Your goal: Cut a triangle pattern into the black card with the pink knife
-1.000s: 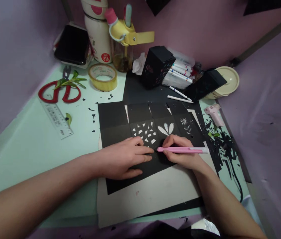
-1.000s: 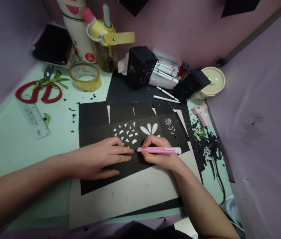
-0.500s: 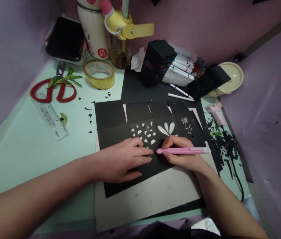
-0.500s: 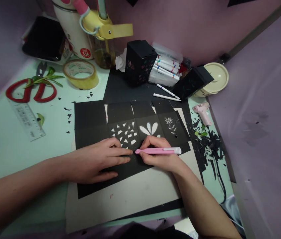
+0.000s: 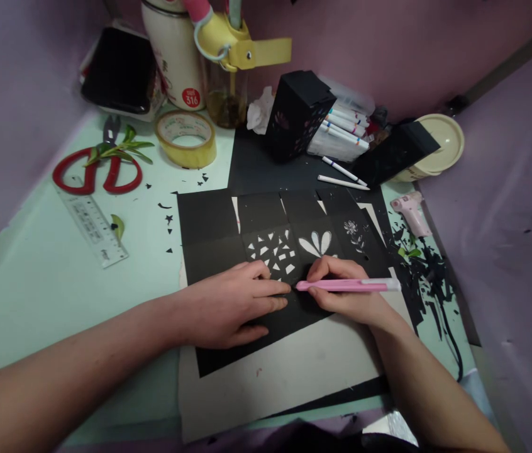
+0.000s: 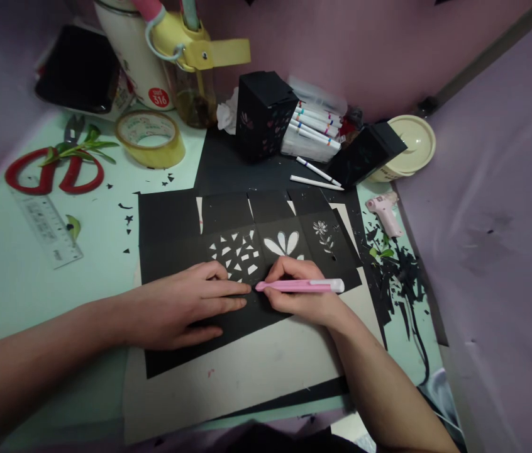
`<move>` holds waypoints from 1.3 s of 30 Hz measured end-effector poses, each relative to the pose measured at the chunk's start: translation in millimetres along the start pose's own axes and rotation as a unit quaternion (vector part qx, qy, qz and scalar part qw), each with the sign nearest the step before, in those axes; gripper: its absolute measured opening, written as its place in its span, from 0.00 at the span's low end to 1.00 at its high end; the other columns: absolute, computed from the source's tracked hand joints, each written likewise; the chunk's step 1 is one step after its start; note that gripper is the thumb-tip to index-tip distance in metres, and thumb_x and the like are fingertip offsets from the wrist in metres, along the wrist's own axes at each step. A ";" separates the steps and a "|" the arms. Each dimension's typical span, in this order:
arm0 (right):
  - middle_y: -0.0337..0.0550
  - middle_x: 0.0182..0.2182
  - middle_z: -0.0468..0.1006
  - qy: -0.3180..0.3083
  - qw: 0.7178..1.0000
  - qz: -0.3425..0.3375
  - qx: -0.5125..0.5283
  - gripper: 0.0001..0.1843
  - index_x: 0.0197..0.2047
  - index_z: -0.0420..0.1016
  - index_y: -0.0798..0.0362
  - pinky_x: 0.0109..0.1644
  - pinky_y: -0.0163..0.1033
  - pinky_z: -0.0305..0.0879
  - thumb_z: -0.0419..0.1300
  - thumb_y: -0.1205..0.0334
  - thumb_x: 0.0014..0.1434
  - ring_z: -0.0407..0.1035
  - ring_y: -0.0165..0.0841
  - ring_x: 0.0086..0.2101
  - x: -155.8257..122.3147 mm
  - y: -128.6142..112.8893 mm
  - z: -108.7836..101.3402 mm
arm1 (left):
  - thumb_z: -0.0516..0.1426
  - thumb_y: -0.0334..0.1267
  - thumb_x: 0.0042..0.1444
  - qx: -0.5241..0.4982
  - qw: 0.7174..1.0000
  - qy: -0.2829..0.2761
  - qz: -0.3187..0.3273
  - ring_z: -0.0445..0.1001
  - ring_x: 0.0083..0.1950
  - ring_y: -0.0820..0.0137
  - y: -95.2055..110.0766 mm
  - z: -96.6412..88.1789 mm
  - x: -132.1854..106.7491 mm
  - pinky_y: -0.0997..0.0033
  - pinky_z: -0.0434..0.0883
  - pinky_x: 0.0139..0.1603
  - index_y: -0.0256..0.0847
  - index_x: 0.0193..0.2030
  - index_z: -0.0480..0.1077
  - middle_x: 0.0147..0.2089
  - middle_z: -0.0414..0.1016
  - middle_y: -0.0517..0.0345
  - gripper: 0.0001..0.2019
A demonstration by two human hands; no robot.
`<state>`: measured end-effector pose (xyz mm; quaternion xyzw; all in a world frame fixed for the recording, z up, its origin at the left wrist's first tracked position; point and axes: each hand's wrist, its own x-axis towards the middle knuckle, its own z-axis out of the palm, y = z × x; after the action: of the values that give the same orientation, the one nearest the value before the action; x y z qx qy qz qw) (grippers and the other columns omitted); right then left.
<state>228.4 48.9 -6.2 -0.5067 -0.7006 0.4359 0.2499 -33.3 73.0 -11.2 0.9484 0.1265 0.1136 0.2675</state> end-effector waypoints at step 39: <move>0.40 0.31 0.77 0.011 0.998 -0.061 0.013 0.06 0.30 0.70 0.50 0.33 0.35 0.67 0.63 0.66 0.57 0.72 0.31 0.31 -4.0 9.3 -1.0 | 0.57 0.38 0.61 -0.002 1.000 0.008 -0.004 0.65 0.53 0.57 0.0 0.7 -1.6 0.56 0.69 0.53 0.39 0.60 0.69 0.64 0.66 0.44 0.21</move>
<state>235.2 46.5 -13.4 -0.4646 -0.7218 0.4234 0.2897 -34.6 72.2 -12.0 0.9466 0.1322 0.1199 0.2686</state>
